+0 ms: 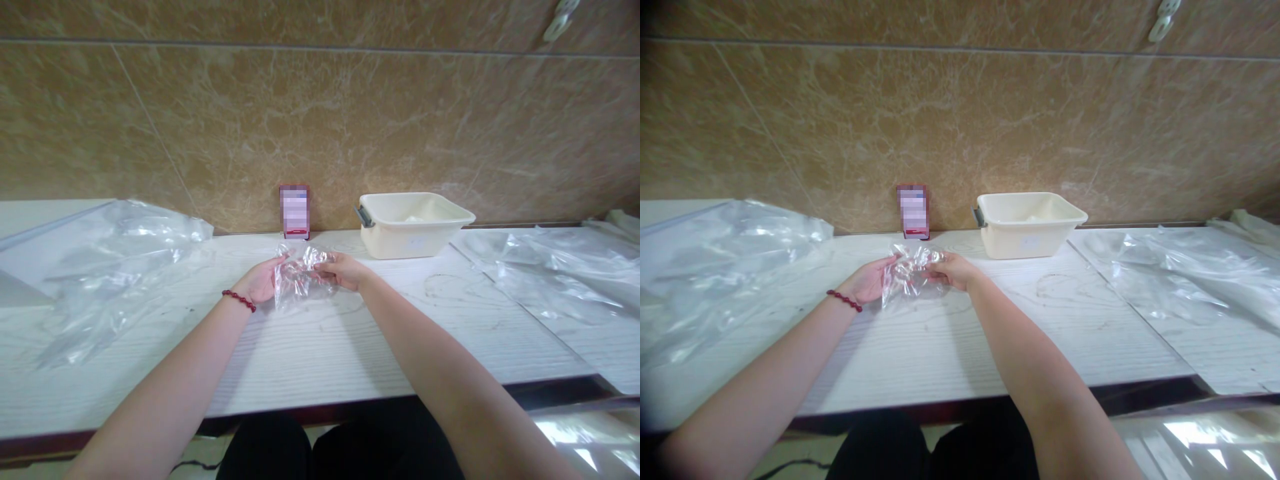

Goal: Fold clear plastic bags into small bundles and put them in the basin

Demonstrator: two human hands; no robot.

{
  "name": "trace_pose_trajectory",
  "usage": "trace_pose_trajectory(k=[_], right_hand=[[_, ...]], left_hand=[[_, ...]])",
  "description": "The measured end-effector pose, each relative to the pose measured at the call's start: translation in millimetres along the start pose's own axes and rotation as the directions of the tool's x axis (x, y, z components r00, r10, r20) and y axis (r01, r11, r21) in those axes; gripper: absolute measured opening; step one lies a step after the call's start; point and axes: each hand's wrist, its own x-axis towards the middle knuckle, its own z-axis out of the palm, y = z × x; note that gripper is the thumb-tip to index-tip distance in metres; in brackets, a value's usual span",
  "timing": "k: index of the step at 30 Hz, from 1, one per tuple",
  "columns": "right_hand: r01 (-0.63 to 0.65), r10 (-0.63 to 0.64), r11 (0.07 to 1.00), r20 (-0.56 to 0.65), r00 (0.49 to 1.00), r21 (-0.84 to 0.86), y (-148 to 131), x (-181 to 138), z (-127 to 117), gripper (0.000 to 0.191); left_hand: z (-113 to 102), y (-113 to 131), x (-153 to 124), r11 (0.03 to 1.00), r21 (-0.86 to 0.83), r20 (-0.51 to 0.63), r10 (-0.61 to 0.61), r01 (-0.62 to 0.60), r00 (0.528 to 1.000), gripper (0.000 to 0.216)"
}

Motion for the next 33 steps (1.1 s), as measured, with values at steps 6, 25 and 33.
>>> trace_pose_trajectory(k=[6,25,33], right_hand=[[0.053,-0.05,0.998,-0.086,0.995,0.042,4,6,0,0.017],[0.155,-0.144,0.986,-0.144,0.979,0.067,4,10,-1,0.006],[0.225,-0.21,0.968,-0.131,0.969,0.112,3,10,-3,0.014]], left_hand=[[-3,-2,-1,0.997,0.049,0.088,0.063,-0.067,0.994,0.041],[-5,-11,11,0.923,0.184,-0.09,0.357,-0.337,0.93,0.017],[-3,-8,6,0.904,0.184,-0.015,0.396,-0.387,0.918,0.029]])
